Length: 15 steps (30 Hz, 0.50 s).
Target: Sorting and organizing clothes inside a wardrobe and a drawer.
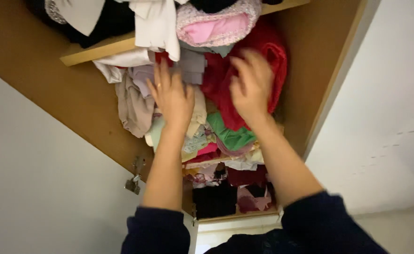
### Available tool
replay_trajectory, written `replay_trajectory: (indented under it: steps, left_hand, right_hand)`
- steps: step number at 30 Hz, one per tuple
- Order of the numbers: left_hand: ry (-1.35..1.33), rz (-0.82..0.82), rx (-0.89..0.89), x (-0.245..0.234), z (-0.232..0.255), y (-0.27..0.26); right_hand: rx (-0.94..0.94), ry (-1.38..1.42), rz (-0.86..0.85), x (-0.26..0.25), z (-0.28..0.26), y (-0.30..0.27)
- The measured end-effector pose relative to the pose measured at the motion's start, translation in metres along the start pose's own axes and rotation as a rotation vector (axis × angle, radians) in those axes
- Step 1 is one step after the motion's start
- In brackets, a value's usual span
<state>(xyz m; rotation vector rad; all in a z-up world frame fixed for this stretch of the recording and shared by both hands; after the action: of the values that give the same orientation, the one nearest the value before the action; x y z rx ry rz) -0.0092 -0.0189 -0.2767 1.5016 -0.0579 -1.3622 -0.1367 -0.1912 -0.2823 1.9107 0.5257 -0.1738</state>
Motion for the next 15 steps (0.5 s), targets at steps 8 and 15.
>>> replay_trajectory:
  steps: [8, 15]
  left_hand:
    - [0.242, -0.456, -0.224, -0.006, -0.032, 0.057]
    - [0.217, -0.455, -0.141, -0.004, -0.051, 0.046]
  right_hand:
    - [-0.236, -0.167, -0.369, 0.087, 0.042, 0.130]
    - [-0.260, -0.188, -0.419, 0.123, 0.129, 0.119]
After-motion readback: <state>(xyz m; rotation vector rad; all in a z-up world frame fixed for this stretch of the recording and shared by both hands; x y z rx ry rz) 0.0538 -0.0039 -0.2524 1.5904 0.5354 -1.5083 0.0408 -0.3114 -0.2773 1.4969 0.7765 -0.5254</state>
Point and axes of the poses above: each hand's wrist, its own y-axis towards the middle knuckle, its own x-axis out of the palm, z = x × y, the point moved 2 cm from there along y, towards the middle knuckle, and after that the axes turned 13 degrees about -z, right-handed, at the moved point
